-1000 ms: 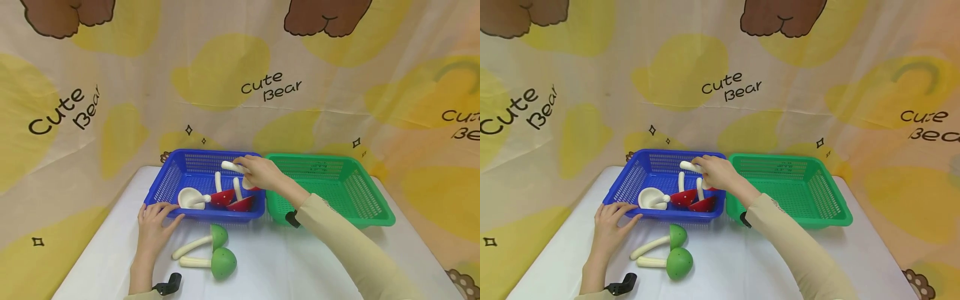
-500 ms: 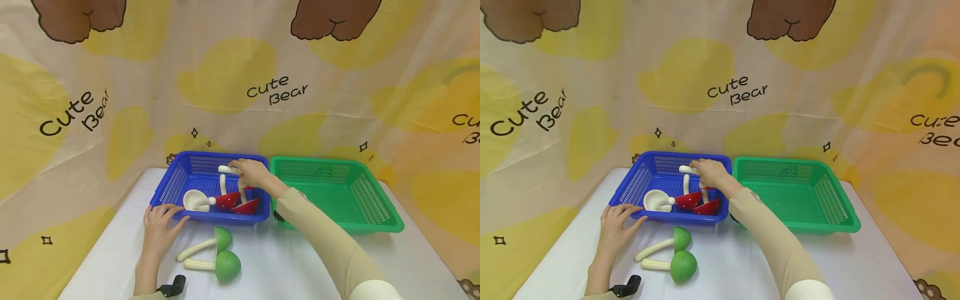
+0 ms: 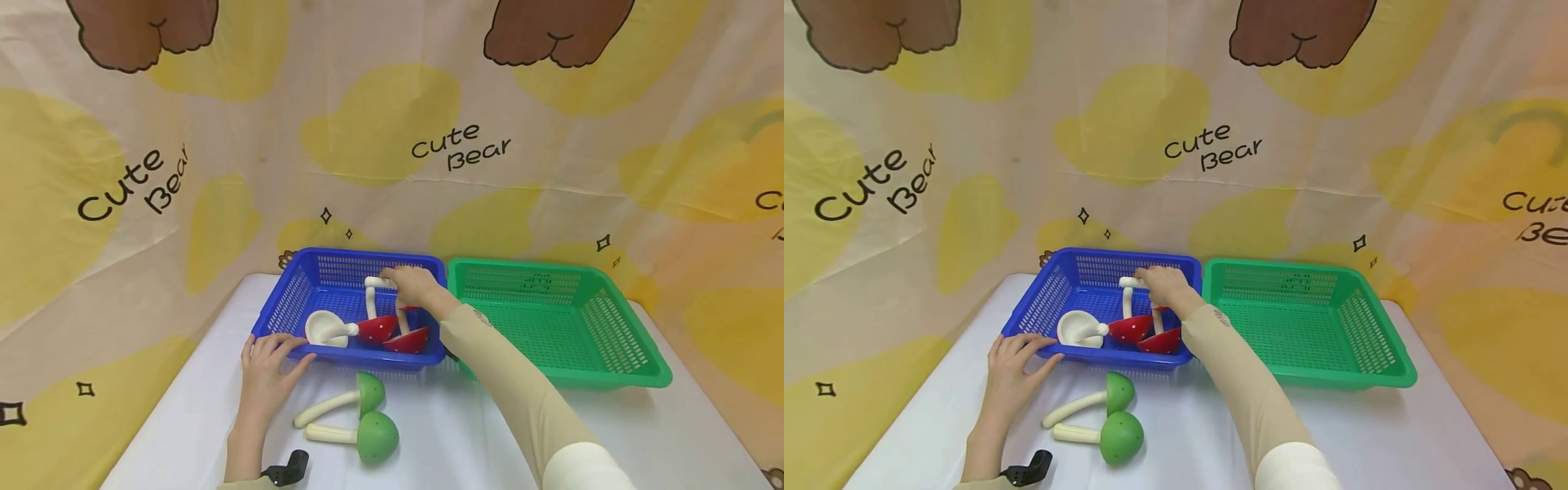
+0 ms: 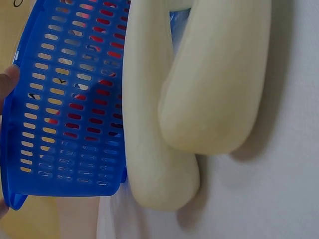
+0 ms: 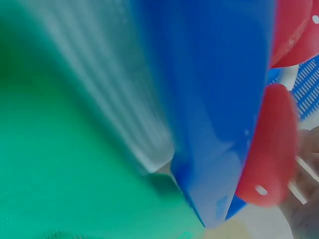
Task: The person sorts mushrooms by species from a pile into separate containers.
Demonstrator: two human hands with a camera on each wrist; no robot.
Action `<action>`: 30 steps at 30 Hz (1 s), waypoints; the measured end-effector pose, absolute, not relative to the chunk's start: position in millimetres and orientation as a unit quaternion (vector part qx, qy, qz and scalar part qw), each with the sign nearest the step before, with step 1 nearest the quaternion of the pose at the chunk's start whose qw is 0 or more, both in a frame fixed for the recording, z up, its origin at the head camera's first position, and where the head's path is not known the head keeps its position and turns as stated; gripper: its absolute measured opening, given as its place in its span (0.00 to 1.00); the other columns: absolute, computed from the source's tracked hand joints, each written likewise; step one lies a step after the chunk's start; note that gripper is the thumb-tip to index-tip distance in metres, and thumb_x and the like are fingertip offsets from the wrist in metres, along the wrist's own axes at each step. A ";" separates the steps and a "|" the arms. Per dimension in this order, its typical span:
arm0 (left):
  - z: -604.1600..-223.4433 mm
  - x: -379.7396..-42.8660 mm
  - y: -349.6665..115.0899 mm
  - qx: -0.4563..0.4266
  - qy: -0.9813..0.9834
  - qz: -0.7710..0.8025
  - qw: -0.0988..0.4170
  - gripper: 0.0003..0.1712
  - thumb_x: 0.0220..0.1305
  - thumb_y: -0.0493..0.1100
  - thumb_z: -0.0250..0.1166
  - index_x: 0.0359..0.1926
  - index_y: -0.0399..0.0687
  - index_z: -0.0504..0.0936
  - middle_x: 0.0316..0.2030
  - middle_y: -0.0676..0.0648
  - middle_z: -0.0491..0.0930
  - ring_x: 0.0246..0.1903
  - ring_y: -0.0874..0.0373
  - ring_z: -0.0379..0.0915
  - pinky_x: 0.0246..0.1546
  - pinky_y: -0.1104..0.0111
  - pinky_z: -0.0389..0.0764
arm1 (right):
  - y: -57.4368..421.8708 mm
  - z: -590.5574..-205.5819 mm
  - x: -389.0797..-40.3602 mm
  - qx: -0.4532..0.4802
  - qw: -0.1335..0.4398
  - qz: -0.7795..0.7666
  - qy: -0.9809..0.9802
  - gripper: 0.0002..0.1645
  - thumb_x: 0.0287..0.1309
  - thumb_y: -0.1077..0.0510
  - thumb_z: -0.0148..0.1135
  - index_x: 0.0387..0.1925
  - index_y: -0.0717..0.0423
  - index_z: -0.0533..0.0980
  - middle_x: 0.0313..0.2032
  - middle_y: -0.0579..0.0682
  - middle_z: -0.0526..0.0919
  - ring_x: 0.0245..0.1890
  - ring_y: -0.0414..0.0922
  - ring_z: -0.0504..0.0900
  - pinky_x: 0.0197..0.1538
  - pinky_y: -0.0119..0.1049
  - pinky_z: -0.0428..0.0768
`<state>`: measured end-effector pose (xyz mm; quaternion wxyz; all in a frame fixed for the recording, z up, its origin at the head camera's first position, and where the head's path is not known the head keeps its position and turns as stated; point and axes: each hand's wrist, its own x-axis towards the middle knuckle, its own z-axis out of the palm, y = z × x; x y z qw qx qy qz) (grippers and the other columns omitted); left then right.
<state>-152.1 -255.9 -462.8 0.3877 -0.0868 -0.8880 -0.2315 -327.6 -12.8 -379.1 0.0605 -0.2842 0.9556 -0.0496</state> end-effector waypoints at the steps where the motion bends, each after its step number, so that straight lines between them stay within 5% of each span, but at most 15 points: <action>1: -462.8 -152.0 -255.4 -0.087 -0.888 -0.232 0.387 0.16 0.43 0.44 0.76 0.36 0.47 0.85 0.37 0.44 0.79 0.44 0.45 0.71 0.62 0.35 0.54 | -12.3 -379.8 -328.2 -0.284 0.059 -0.046 0.956 0.38 0.52 0.61 0.68 0.65 0.43 0.68 0.62 0.49 0.76 0.63 0.50 0.74 0.63 0.48 0.75; 7: -463.3 -151.6 -254.6 -0.085 -0.890 -0.228 0.386 0.16 0.43 0.44 0.76 0.36 0.48 0.85 0.38 0.43 0.80 0.44 0.44 0.71 0.63 0.35 0.54 | -7.4 -377.6 -330.1 -0.288 0.051 -0.039 0.956 0.41 0.51 0.54 0.71 0.67 0.46 0.66 0.63 0.50 0.75 0.62 0.50 0.75 0.61 0.48 0.77; 21: -463.4 -151.2 -253.0 -0.082 -0.893 -0.227 0.380 0.16 0.44 0.45 0.76 0.37 0.47 0.85 0.38 0.43 0.80 0.45 0.44 0.71 0.63 0.35 0.53 | 21.3 -347.7 -312.8 -0.302 0.056 -0.060 0.950 0.28 0.59 0.58 0.62 0.62 0.49 0.72 0.57 0.51 0.80 0.55 0.50 0.79 0.56 0.48 0.80; 30: -457.6 -150.0 -254.1 -0.069 -0.903 -0.231 0.355 0.16 0.46 0.44 0.76 0.38 0.46 0.84 0.39 0.43 0.80 0.47 0.43 0.71 0.64 0.36 0.52 | 48.1 -343.9 -301.4 -0.320 0.050 -0.066 0.944 0.22 0.61 0.62 0.55 0.57 0.51 0.76 0.50 0.52 0.82 0.46 0.48 0.79 0.40 0.39 0.81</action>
